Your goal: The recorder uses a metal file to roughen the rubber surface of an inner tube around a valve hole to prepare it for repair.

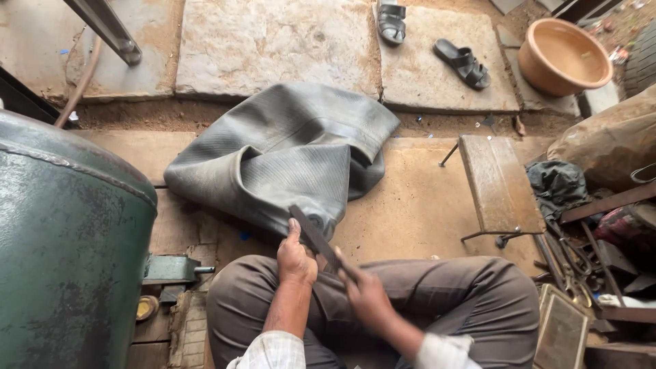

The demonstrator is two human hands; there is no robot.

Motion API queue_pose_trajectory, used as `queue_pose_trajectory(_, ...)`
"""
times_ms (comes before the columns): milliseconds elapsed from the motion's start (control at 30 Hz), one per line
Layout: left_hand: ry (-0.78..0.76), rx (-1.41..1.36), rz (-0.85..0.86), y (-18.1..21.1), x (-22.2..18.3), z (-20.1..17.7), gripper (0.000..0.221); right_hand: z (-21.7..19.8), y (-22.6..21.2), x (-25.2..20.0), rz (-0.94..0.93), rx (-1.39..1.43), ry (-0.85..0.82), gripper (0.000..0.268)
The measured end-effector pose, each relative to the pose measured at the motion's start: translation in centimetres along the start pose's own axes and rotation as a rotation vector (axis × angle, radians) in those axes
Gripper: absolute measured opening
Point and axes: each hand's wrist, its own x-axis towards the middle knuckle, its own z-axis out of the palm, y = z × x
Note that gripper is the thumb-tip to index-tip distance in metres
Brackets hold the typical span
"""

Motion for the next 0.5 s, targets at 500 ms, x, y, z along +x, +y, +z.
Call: queue_pose_trajectory(500,-0.013,0.055,0.096,-2.8,4.7,-4.2,0.036,-0.8,1.6,1.3,0.059,-0.081,-0.001,0.046)
